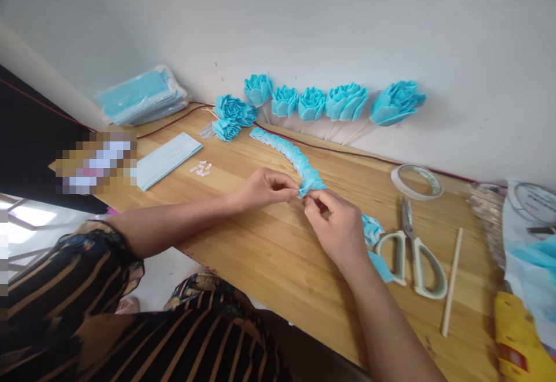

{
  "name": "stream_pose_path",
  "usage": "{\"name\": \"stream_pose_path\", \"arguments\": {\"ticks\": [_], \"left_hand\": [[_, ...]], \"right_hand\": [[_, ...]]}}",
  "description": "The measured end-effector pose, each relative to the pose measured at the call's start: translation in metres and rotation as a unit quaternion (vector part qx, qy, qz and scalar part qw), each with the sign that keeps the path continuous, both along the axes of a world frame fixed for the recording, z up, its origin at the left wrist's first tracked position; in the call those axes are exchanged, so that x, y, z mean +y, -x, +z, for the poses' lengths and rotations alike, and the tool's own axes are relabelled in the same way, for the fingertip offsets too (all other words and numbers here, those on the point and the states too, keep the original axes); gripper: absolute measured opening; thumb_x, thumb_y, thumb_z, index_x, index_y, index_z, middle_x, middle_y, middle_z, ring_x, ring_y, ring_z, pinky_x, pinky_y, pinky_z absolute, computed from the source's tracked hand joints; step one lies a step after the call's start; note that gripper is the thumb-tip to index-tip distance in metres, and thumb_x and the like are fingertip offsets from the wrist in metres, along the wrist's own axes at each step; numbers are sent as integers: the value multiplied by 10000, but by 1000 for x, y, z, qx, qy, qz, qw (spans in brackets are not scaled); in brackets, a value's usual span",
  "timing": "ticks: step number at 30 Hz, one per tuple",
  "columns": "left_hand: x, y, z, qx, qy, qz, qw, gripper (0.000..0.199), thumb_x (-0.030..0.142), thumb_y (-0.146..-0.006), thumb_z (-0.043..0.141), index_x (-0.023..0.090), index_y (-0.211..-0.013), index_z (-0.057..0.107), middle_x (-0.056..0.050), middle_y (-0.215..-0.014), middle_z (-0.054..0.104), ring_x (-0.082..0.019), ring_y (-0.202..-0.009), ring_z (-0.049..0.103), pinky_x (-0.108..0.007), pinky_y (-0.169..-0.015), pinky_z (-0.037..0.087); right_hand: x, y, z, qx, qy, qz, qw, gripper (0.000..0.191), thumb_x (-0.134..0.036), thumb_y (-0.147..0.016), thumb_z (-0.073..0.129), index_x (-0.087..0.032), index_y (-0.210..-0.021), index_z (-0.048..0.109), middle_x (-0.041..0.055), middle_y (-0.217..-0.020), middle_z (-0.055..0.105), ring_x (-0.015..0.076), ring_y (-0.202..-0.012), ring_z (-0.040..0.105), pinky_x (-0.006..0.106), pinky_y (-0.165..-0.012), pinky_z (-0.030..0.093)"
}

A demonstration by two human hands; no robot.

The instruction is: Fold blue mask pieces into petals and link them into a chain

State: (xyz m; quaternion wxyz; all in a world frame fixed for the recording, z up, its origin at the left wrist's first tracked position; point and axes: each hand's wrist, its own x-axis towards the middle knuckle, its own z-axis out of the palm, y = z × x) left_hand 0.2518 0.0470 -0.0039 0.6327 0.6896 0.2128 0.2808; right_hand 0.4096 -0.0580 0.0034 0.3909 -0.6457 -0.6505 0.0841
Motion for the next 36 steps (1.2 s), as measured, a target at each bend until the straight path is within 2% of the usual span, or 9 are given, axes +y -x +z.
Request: {"name": "stream_pose_path", "arguments": {"ticks": [8,15,21,24,26,30,34,36], "left_hand": [[1,-1,-2,9,13,5,1000,114,213,-771,684,107,-752,720,0,-699,659,-71,-655,545,-197,-633,429],[0,-1,-1,10,15,-2,1000,91,187,-768,683,108,-751,725,-4,-711,677,-74,-671,559,-196,-652,444],[-1,-1,0,14,11,7,1000,87,184,-763,681,111,-733,717,-8,-720,681,-80,-684,566,-199,-660,448],[1,-1,4,8,33,25,999,100,179,-771,662,106,-707,683,10,-668,638,-60,-637,525,-188,-623,409],[3,0,7,10,56,45,997,120,199,-790,642,107,-714,657,28,-618,591,-46,-580,476,-186,-579,369],[7,3,11,7,99,43,994,185,279,-818,621,121,-722,607,35,-597,554,-42,-538,437,-192,-544,339],[7,4,6,-11,111,7,994,225,332,-806,638,123,-733,595,28,-615,552,-46,-548,440,-200,-549,344],[6,3,3,-11,111,-4,994,229,341,-802,644,119,-761,605,29,-616,548,-46,-546,432,-205,-549,339]], "right_hand": [[0,-1,0,6,0,8,1000,139,-295,-847,591,-222,-745,651,-16,-655,644,134,-572,571,272,-593,416],[0,1,1,-3,2,2,1000,146,-273,-841,579,-225,-709,620,-17,-633,631,130,-551,556,274,-569,397],[0,1,1,10,18,7,1000,157,-282,-840,560,-230,-714,640,-5,-646,647,150,-579,586,289,-606,435],[-1,-2,0,64,39,15,997,174,-310,-854,543,-242,-801,694,14,-751,706,185,-700,655,315,-688,480],[-1,-4,-1,122,60,-5,991,200,-347,-871,539,-249,-849,711,26,-816,732,202,-773,680,336,-740,506],[2,-5,1,228,66,-72,969,173,-390,-847,594,-251,-813,692,25,-758,713,192,-702,662,338,-689,533],[4,-4,2,315,78,-41,945,182,-391,-808,642,-260,-914,707,25,-817,707,185,-729,646,316,-639,543],[4,-4,1,317,83,-22,945,155,-396,-807,650,-261,-858,706,18,-801,693,178,-721,632,312,-648,538]]}}
